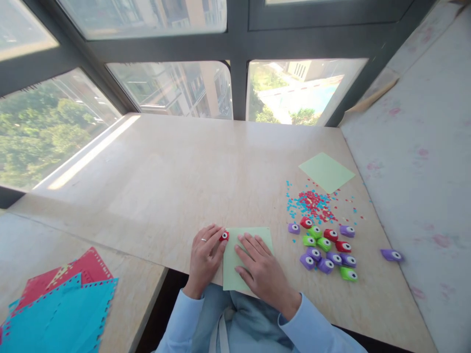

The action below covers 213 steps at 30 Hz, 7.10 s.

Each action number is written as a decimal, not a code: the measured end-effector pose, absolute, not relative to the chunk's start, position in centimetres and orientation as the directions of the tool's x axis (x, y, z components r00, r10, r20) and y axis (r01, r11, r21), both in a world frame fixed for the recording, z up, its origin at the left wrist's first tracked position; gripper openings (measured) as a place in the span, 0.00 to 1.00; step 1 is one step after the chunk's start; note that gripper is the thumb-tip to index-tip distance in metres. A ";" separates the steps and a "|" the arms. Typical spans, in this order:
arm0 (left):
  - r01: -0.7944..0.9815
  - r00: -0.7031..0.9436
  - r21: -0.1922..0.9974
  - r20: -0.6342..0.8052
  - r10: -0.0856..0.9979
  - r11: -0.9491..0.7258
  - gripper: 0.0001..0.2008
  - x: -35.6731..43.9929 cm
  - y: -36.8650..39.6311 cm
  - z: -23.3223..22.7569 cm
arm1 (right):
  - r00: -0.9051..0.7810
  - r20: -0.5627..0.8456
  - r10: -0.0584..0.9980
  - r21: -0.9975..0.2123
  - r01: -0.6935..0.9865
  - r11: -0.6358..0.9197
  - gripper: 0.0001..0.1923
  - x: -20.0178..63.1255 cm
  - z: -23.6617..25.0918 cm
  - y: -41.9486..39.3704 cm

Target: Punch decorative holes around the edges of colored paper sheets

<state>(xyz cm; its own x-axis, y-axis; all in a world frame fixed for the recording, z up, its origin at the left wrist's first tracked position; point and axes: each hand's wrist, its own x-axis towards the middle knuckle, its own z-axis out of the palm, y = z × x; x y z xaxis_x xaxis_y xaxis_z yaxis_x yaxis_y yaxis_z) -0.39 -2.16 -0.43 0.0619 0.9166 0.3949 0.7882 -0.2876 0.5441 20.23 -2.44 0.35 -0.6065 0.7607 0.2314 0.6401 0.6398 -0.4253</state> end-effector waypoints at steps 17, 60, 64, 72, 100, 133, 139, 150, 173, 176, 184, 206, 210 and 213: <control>0.791 0.053 0.552 0.368 0.928 -0.264 0.16 -0.1 -2.0 0.2 | -0.606 0.200 0.770 -0.445 0.643 0.623 0.20 20.3 0.7 -2.4; 0.298 -0.230 0.955 0.074 0.971 -0.002 0.18 -1.2 -1.9 0.9 | -0.235 0.557 0.797 -0.656 0.465 0.595 0.13 21.4 0.6 -2.2; 0.274 -0.165 0.956 -0.064 0.984 0.108 0.22 -2.4 -0.9 2.2 | -0.058 0.540 0.840 -0.738 0.446 0.505 0.14 21.9 0.6 -2.2; 0.574 -0.012 0.814 -0.102 0.995 0.090 0.26 -2.1 -0.7 2.4 | -0.415 0.428 0.803 -0.487 0.642 0.592 0.14 21.4 -1.0 -1.8; 0.419 0.035 0.760 -0.560 0.828 0.496 0.27 -2.3 2.4 5.5 | -0.078 0.423 0.903 -0.829 0.369 0.420 0.09 22.3 -0.5 -1.8; 0.352 0.081 0.618 -0.769 0.634 0.703 0.19 -1.9 5.2 5.3 | -0.188 0.371 0.909 -0.782 0.465 0.415 0.10 22.4 -0.9 -1.9; 0.296 0.068 0.727 -0.663 0.745 0.620 0.18 -1.8 4.3 5.2 | -0.188 0.368 0.911 -0.780 0.472 0.412 0.10 22.3 -0.6 -2.0; 0.215 0.053 0.708 -0.696 0.716 0.672 0.22 -1.9 5.0 4.8 | -0.197 0.347 0.917 -0.778 0.485 0.399 0.10 22.2 -0.3 -2.0; 0.286 -0.024 0.692 -0.687 0.727 0.663 0.20 -1.6 4.9 5.0 | -0.202 0.338 0.919 -0.777 0.491 0.394 0.11 22.2 0.0 -1.9; 0.295 -0.038 0.704 -0.667 0.744 0.646 0.20 -1.6 4.7 4.8 | -0.206 0.341 0.917 -0.779 0.485 0.398 0.10 22.2 0.0 -2.0; 0.309 -0.018 0.690 -0.684 0.729 0.655 0.21 -1.9 4.9 4.5 | -0.200 0.345 0.917 -0.784 0.476 0.399 0.12 22.1 0.0 -1.9; -0.083 0.176 0.727 -0.663 0.728 0.682 0.22 -4.3 4.6 3.7 | -0.200 0.394 0.897 -0.753 0.489 0.439 0.10 22.7 -0.8 -2.2; -0.039 0.041 0.799 -0.599 0.799 0.601 0.15 -3.5 4.0 3.5 | -0.200 0.390 0.899 -0.753 0.493 0.436 0.10 22.8 -1.0 -2.3; 0.179 -0.066 0.870 -0.455 0.888 0.460 0.12 -2.2 3.1 3.2 | -0.193 0.383 0.904 -0.756 0.497 0.426 0.10 22.8 -1.1 -2.2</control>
<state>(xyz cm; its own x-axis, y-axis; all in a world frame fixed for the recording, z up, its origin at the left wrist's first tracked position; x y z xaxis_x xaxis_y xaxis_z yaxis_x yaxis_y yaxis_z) -2.19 3.13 3.16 -0.0664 0.8878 -0.4555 0.1788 0.4597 0.8699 22.78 -2.17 -1.10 -0.1929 0.9035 0.3827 0.4965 0.4263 -0.7561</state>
